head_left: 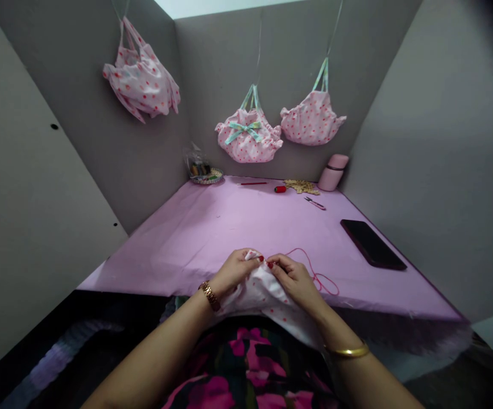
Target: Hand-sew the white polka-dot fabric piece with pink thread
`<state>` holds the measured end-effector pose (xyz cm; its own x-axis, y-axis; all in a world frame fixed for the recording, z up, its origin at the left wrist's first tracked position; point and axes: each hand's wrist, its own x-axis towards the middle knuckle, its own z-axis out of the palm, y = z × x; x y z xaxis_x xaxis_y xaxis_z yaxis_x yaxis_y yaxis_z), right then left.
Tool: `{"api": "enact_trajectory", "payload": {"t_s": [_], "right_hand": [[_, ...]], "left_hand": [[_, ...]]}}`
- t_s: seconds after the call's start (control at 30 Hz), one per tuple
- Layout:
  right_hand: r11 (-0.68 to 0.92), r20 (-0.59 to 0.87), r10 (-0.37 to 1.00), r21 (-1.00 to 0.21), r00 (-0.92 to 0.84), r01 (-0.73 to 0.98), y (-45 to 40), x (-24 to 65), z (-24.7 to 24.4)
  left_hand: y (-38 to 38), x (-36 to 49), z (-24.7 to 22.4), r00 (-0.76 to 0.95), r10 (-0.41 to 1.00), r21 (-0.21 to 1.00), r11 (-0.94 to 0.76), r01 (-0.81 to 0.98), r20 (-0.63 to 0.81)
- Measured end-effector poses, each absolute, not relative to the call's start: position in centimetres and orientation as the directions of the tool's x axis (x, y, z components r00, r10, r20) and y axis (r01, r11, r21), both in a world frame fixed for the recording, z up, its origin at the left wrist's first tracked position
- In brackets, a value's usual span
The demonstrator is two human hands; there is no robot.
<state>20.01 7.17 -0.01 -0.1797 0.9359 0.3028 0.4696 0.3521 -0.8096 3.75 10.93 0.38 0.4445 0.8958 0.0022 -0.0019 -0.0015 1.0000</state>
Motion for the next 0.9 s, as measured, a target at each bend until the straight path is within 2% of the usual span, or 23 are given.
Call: {"api": "enact_trajectory", "payload": {"t_s": [0.57, 0.73, 0.9], "right_hand": [[0.395, 0.368, 0.918, -0.796, -0.15, 0.459, 6.9, 18.6, 0.2], [0.405, 0.45, 0.892, -0.834, 0.038, 0.375, 7.1, 18.5, 1.0], [0.327, 0.367, 0.897, -0.926, 0.247, 0.19, 9.8, 21.6, 2.5]], "left_hand": [[10.6, 4.3, 0.0, 0.397, 0.914, 0.979, -0.153, 0.133, 0.089], [10.5, 4.3, 0.4, 0.399, 0.913, 0.983, -0.143, 0.111, 0.088], [10.5, 4.0, 0.3, 0.433, 0.901, 0.997, -0.058, 0.055, 0.029]]}}
